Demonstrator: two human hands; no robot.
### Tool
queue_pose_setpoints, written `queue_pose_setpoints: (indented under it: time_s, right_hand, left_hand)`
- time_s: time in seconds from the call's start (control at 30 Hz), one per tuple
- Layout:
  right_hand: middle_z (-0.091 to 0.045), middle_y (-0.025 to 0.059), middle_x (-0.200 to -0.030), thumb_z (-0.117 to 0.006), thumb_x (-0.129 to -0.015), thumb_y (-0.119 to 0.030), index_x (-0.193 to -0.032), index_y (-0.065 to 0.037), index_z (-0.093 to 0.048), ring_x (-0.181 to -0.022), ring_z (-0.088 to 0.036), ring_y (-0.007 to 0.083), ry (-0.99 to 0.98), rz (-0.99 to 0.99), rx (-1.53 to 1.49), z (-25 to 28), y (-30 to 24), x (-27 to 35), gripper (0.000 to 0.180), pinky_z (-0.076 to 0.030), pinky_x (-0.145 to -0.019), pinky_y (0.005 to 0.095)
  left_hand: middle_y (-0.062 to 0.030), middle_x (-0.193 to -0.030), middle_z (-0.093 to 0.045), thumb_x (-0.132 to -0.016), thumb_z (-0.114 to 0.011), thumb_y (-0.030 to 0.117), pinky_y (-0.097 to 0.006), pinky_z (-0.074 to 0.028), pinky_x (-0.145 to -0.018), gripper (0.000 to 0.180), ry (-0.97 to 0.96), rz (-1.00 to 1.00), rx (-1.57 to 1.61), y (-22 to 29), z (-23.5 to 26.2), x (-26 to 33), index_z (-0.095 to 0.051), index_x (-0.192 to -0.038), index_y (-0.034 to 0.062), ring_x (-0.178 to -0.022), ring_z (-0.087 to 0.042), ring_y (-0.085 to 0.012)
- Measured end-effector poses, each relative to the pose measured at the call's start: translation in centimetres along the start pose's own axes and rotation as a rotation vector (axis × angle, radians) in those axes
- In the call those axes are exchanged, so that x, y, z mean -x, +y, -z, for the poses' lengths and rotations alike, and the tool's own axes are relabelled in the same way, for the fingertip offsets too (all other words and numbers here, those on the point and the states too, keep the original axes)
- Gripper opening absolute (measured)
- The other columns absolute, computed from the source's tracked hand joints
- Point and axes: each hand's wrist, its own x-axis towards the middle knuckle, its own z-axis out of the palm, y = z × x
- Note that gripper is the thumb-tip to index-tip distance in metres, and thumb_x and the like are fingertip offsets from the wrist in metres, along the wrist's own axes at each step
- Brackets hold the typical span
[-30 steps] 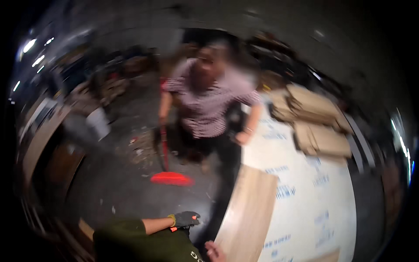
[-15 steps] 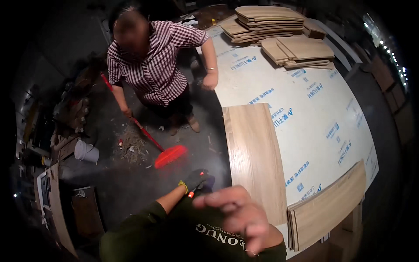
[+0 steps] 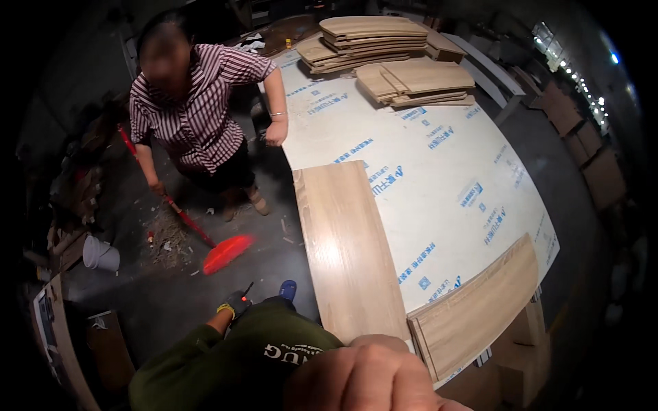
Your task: Trimming the edge of a curved wood panel using a utility knife on a workbench.
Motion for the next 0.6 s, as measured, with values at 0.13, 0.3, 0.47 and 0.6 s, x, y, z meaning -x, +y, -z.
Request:
queue_pose_setpoints:
  time_s: [0.13, 0.3, 0.47, 0.6]
  right_hand:
    - [-0.055, -0.0007, -0.067, -0.053, -0.095, -0.037, -0.072, -0.011, -0.059, -0.053, -0.049, 0.0097, 0.040, 0.017, 0.121, -0.9, -0.1, 1.0, 0.035, -0.045, -0.042, 0.0268]
    - [-0.058, 0.0035, -0.084, -0.048, -0.092, -0.019, -0.086, -0.008, -0.056, -0.074, -0.058, 0.0143, -0.246, 0.549, 0.218, 1.1, 0.8, 3.1, 0.015, -0.049, -0.081, 0.0417]
    - [-0.053, 0.0026, -0.097, -0.060, -0.078, -0.006, -0.100, -0.006, -0.047, -0.092, -0.054, 0.0153, 0.435, 0.949, 0.645, -1.3, -6.1, 3.2, 0.026, -0.016, -0.116, 0.0506]
    - [-0.041, 0.0320, -0.130, -0.079, -0.074, -0.028, -0.123, -0.007, -0.051, -0.119, -0.051, 0.0433, -0.271, -0.166, 1.440, 2.3, -2.1, 1.4, 0.060, -0.049, -0.092, 0.0533]
  left_hand:
    - [-0.0234, -0.117, -0.061, -0.077, -0.065, 0.043, -0.045, -0.046, -0.092, 0.055, -0.056, 0.009, 0.024, 2.8, 0.1, 1.1, -0.062, -0.116, 0.0043, -0.110, -0.057, -0.0407]
    - [-0.0184, -0.126, -0.059, -0.078, -0.064, 0.043, -0.042, -0.041, -0.100, 0.057, 0.118, -0.152, -0.082, -0.5, -1.8, -2.7, -0.060, -0.125, 0.0102, -0.119, -0.053, -0.0340]
    - [-0.0140, -0.131, -0.057, -0.083, -0.060, 0.040, -0.042, -0.044, -0.098, 0.057, -0.312, 0.058, -0.343, -21.4, -9.8, -7.7, -0.055, -0.132, 0.0096, -0.118, -0.056, -0.0291]
    - [-0.0164, -0.136, -0.051, -0.091, -0.049, 0.039, -0.043, -0.039, -0.104, 0.053, -0.139, -0.159, -0.341, -3.1, -4.1, -4.7, -0.051, -0.133, 0.0069, -0.126, -0.048, -0.0309]
